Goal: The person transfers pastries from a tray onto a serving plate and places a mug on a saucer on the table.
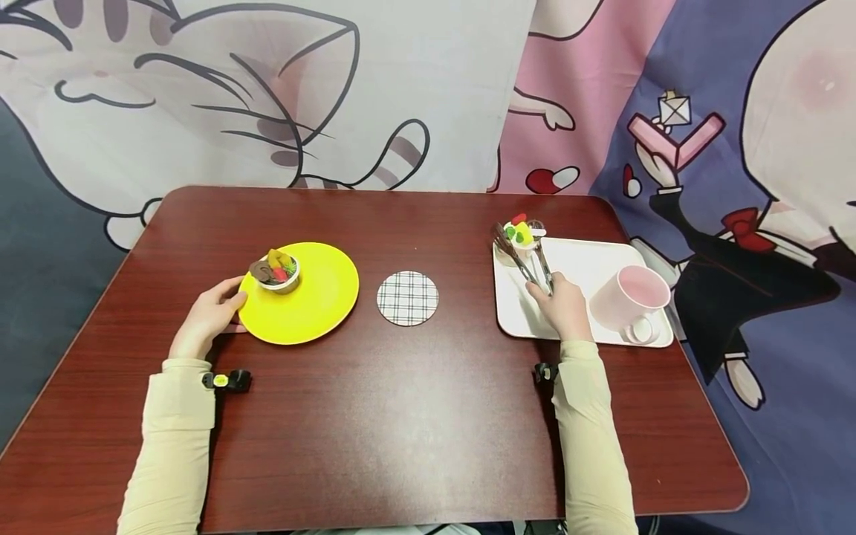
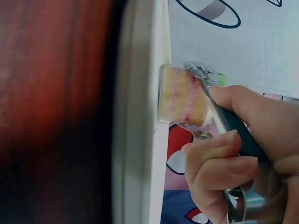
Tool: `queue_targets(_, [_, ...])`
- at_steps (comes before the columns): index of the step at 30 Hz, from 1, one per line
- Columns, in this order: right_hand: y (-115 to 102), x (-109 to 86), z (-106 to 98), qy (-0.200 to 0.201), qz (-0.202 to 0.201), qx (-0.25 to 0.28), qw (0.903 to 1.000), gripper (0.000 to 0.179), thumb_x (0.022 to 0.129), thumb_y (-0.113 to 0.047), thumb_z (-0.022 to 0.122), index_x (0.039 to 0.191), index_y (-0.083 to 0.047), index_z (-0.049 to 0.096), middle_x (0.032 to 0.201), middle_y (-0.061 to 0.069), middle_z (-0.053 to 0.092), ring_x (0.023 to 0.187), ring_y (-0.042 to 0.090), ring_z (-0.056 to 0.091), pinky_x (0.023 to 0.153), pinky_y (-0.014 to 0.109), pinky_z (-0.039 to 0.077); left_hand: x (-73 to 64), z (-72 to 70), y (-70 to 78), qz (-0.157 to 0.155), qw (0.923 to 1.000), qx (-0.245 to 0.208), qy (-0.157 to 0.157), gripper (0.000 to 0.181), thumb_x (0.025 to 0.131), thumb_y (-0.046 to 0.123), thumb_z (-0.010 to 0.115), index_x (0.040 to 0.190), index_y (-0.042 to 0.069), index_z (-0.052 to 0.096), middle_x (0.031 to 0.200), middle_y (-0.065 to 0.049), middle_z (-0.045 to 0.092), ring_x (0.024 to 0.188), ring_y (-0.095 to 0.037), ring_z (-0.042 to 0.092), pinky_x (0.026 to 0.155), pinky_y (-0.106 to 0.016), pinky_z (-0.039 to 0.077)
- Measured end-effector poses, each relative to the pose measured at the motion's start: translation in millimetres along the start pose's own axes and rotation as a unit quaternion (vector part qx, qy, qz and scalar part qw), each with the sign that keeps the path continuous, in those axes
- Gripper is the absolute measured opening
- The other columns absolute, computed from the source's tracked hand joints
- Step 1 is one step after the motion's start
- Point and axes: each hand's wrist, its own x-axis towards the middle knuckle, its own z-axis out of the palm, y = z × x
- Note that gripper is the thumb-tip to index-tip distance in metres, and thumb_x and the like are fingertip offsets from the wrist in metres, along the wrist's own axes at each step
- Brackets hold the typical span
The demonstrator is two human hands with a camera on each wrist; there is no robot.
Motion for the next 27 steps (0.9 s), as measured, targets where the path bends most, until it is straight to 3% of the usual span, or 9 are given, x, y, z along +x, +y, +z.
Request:
queue_targets(7, [4,-2.3,4,0.036,-0.015,-0.002,0.9992,0.046,0.095,-0.037,0.057,0.111,0.005,0.057,0.088,0.028,0.061,0.080,0.042,0.058,0.070,0.055,0.046,1.6,-0.2,-0.6,-0.011,0.9999,-0.003,0.000,0.056,0.105,0.035,0.036,0.156,0.017,0.021,0.117,-0.020,0.051,0.069,-0.003,0.060,0.067,-0.022,0.060])
queue_targets(20, [6,-8.2,3,0.066,-0.030,0.010,0.9973,0.045,0.094,-0.032,0.059,0.119,0.005,0.057,0.096,0.032,0.062,0.087,0.049,0.060,0.077,0.059,0.046,2.7,-1.4,-2.5,-0.004,1.0000,-0.004,0.001,0.056,0.104,0.035,0.037,0.156,0.017,0.022,0.109,-0.017,0.051,0.067,-0.003,0.060,0.066,-0.022,0.060])
queue_targets(27, [4,-11.5,-5,0.040,-0.017,0.002,0.9991,0.048,0.095,-0.037,0.058,0.117,0.005,0.057,0.094,0.030,0.062,0.081,0.041,0.059,0.072,0.054,0.047,3.0,-1.1,-1.5,-0.018,0.9998,-0.007,-0.004,0.057,0.104,0.036,0.036,0.156,0.018,0.020,0.118,-0.019,0.049,0.068,-0.004,0.060,0.067,-0.022,0.060])
